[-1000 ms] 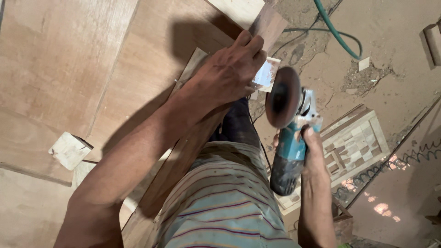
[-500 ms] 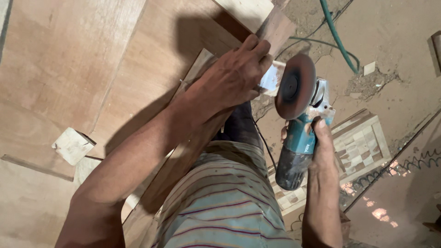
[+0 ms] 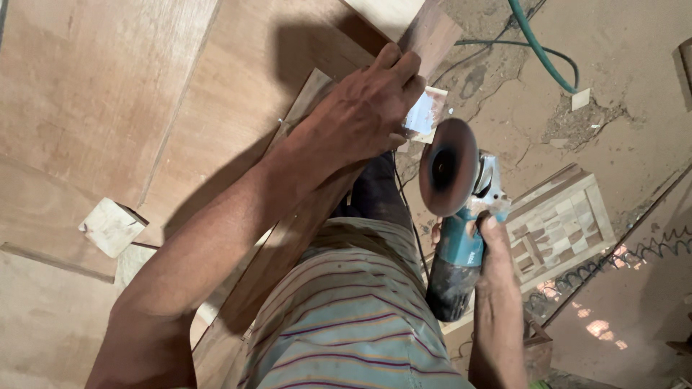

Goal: The person assembles small wooden pieces onto a larger board using a pneumatic nail gun and an angle grinder. They apply glue to the pieces, position them, fasten them with nails, and grind the surface flush.

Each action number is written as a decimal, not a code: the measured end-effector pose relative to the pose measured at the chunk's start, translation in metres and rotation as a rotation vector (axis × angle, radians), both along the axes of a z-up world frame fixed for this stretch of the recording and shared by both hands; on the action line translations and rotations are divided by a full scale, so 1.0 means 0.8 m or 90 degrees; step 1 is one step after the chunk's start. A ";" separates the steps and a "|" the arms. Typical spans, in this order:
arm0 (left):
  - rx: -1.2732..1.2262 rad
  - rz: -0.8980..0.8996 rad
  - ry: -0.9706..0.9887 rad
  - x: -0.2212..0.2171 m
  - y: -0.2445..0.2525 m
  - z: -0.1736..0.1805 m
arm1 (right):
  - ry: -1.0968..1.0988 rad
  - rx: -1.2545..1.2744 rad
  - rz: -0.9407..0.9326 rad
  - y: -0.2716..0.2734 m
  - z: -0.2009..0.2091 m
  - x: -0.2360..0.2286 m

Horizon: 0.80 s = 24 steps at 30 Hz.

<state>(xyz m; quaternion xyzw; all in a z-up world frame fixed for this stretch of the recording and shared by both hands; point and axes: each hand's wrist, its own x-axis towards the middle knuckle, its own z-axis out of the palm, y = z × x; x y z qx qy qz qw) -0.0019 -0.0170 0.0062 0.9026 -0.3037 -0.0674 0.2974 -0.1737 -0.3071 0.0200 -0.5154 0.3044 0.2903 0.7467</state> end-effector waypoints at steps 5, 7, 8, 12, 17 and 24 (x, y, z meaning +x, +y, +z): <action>0.006 -0.002 -0.019 -0.001 -0.001 -0.010 | -0.002 -0.011 0.016 0.006 0.003 0.009; 0.000 -0.003 -0.024 -0.001 -0.004 -0.014 | -0.012 -0.033 0.026 0.006 0.001 0.024; -0.003 -0.002 -0.028 -0.001 -0.005 -0.015 | -0.020 -0.037 0.027 0.007 0.000 0.034; 0.015 -0.006 -0.046 -0.003 0.000 -0.016 | -0.064 -0.040 0.011 0.017 -0.006 0.065; -0.017 0.005 -0.054 -0.004 0.002 -0.012 | -0.030 -0.071 -0.004 0.020 -0.010 0.071; -0.024 0.023 0.009 -0.004 0.001 -0.003 | 0.025 -0.038 0.006 0.007 0.001 0.017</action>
